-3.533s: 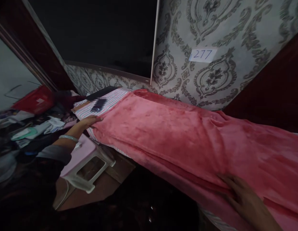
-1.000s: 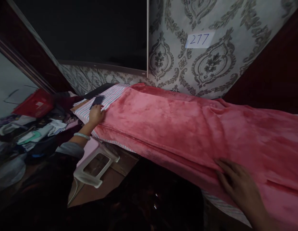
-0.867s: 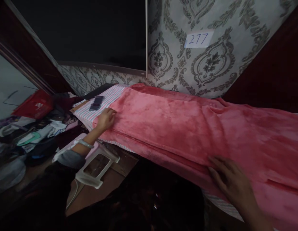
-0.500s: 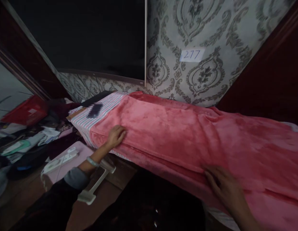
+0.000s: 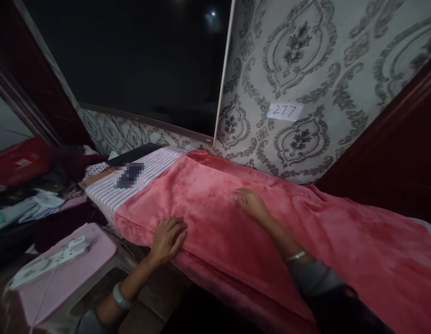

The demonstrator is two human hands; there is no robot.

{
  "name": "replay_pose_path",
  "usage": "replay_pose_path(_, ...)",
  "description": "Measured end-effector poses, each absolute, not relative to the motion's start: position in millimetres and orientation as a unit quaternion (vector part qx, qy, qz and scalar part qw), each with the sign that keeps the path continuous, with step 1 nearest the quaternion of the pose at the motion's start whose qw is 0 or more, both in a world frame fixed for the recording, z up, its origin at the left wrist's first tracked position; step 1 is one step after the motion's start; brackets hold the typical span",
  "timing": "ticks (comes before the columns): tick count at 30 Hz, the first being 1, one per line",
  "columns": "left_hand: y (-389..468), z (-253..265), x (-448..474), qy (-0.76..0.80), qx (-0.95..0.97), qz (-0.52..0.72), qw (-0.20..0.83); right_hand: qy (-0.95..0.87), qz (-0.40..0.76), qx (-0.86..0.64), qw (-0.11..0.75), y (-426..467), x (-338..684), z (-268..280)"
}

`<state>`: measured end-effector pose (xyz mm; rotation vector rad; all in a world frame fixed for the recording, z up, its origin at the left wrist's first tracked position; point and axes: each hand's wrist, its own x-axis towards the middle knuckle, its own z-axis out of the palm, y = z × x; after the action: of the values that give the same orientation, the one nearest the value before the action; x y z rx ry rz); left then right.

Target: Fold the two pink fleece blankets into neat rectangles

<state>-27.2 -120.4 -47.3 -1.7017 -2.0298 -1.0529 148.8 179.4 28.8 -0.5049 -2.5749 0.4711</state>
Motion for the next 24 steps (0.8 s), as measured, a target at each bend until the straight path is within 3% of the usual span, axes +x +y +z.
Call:
replay_pose_path(14, -120.6, -51.0, 10.9, -0.622, -0.626, -0.415, 0.221, -0.949, 0.1, -0.285, 0.088, 250.3, 4.4, 13.2)
replay_pose_path(20, -108.4, -39.6, 9.0, -0.629, -0.611, -0.415, 0.243, -0.961, 0.03, -0.261, 0.09, 241.1, -10.8, 4.1)
replay_pose_path(24, -104.5, -38.4, 7.0, -0.679, -0.592, -0.379, 0.211, -0.939, 0.014, -0.309, 0.148, 257.7, -20.3, 11.3)
